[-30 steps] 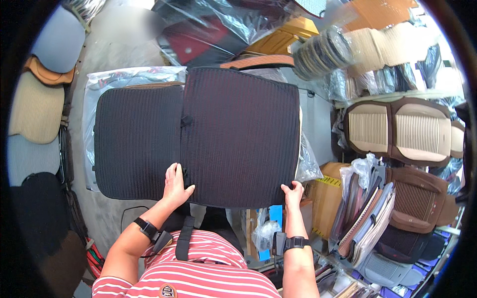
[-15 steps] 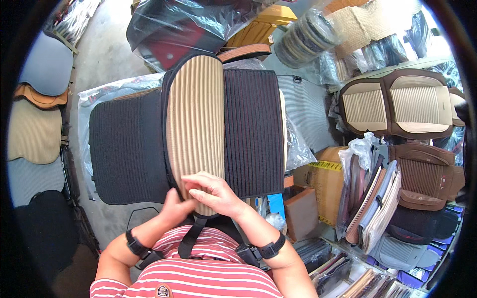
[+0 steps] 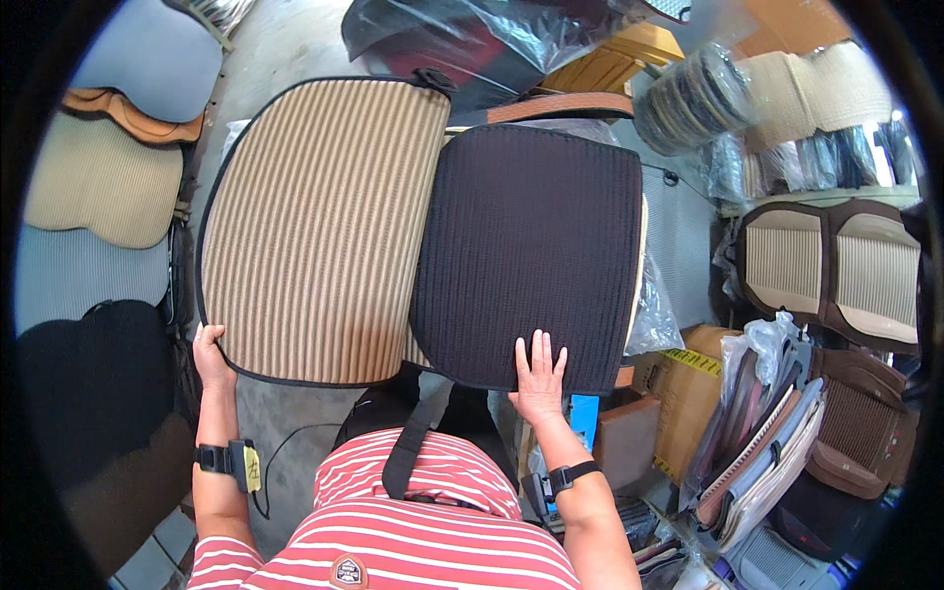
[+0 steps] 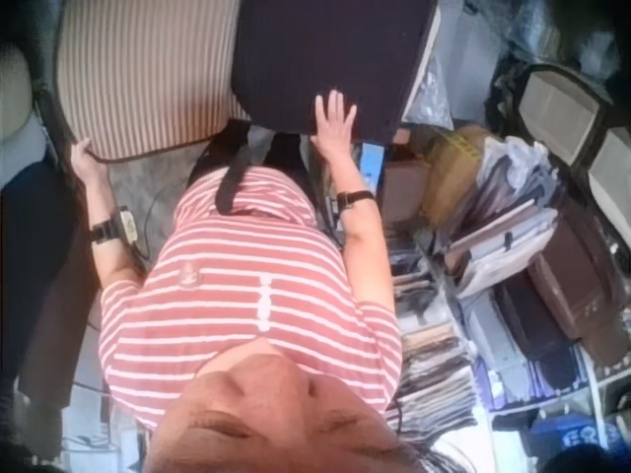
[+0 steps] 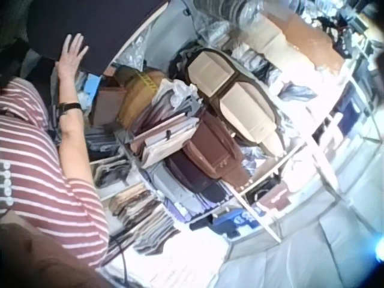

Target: The person assembles a set of car floor mats by attaching black circular fasteners to the corners of beige and black ribbed mats. They pick up fasteners from the floor, thread straps through mat holes, and secure the fasteners to hold the mats together.

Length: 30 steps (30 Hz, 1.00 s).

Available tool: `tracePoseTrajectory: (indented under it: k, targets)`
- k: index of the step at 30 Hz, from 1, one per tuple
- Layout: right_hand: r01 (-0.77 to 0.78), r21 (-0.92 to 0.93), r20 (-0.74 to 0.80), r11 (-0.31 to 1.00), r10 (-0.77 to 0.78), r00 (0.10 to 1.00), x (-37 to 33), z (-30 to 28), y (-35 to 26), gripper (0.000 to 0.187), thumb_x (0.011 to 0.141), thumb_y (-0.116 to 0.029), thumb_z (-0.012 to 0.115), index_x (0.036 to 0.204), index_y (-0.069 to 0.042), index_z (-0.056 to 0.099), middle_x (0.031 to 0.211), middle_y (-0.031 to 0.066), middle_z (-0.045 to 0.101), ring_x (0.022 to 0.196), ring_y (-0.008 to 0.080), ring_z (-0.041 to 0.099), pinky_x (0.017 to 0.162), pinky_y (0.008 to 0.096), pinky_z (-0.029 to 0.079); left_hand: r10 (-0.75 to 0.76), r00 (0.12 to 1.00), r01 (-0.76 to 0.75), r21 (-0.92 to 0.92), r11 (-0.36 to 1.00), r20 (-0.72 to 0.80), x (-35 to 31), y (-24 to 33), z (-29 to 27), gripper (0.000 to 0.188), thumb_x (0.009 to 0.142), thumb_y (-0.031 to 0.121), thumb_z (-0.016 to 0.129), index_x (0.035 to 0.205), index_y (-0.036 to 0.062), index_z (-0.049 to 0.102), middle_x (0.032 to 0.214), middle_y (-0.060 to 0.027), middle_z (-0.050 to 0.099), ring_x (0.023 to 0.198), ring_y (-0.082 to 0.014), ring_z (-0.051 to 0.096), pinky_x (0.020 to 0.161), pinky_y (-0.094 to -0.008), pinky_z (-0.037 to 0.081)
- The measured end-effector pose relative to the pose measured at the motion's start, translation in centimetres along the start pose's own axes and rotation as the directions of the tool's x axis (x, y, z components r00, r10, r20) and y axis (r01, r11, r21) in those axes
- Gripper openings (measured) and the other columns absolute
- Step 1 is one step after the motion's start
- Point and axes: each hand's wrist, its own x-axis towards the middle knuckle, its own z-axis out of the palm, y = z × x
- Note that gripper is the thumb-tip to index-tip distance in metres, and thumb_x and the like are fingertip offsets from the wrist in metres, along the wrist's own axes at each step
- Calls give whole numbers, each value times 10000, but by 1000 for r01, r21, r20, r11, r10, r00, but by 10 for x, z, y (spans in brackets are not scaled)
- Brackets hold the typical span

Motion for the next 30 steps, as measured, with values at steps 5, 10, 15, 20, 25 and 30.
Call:
tracePoseTrajectory:
  k: [5, 10, 15, 20, 25, 30]
  targets:
    - [60, 126, -51, 990, -54, 997, -12, 1, -3, 968, 575, -244, 753, 1402, -127, 264, 1463, 194, 162, 1372, 341, 132, 1067, 598, 85, 32, 991, -18, 106, 994, -129, 19, -34, -35, 187, 708, 45, 474, 856, 5, 581, 858, -45, 593, 791, -162, 551, 777, -279, 418]
    - [42, 742, -280, 669, 252, 926, -35, -40, 27, 498, 691, -45, 580, 1186, -16, 529, 1227, 198, 517, 1175, 299, 475, 1036, 445, 287, 34, 984, -11, 132, 991, -173, 30, -48, -57, 190, 767, 57, 500, 923, 1, 592, 896, -57, 611, 826, -165, 568, 788, -276, 429]
    - [202, 976, -5, -81, 920, 392, -51, -108, 76, 473, 917, -322, 530, 1153, 84, 473, 1175, 192, 536, 1036, 259, 553, 894, 379, 443, -75, 987, 74, -14, 997, -144, 28, -47, -53, 327, 829, 126, 597, 1105, -44, 557, 1060, -124, 616, 952, -214, 593, 835, -322, 447]
    - [385, 910, 40, -152, 958, 284, -87, -101, 153, 444, 898, -243, 572, 1202, 50, 436, 1198, 153, 528, 1045, 246, 544, 910, 405, 437, -35, 998, 39, 66, 997, -54, 16, -38, -28, 356, 833, 126, 631, 1131, -48, 547, 1089, -115, 608, 964, -207, 594, 841, -325, 455]
    - [346, 938, -86, -11, 961, 263, -101, -87, 157, 376, 907, -178, 561, 1184, 54, 457, 1177, 143, 540, 1020, 221, 546, 905, 349, 425, 142, 982, -166, 225, 960, 122, -24, 5, 34, 277, 876, 86, 561, 1123, -39, 557, 1059, -85, 614, 932, -136, 581, 842, -267, 438]
    - [-35, 918, -297, 394, 745, 597, -84, -109, 62, 311, 878, -119, 590, 1087, 105, 537, 1075, 125, 596, 939, 195, 568, 856, 352, 448, 191, 945, -264, 276, 924, 266, -50, 16, 70, 261, 901, 97, 535, 1129, -30, 554, 1052, -62, 609, 935, -117, 570, 833, -250, 435]
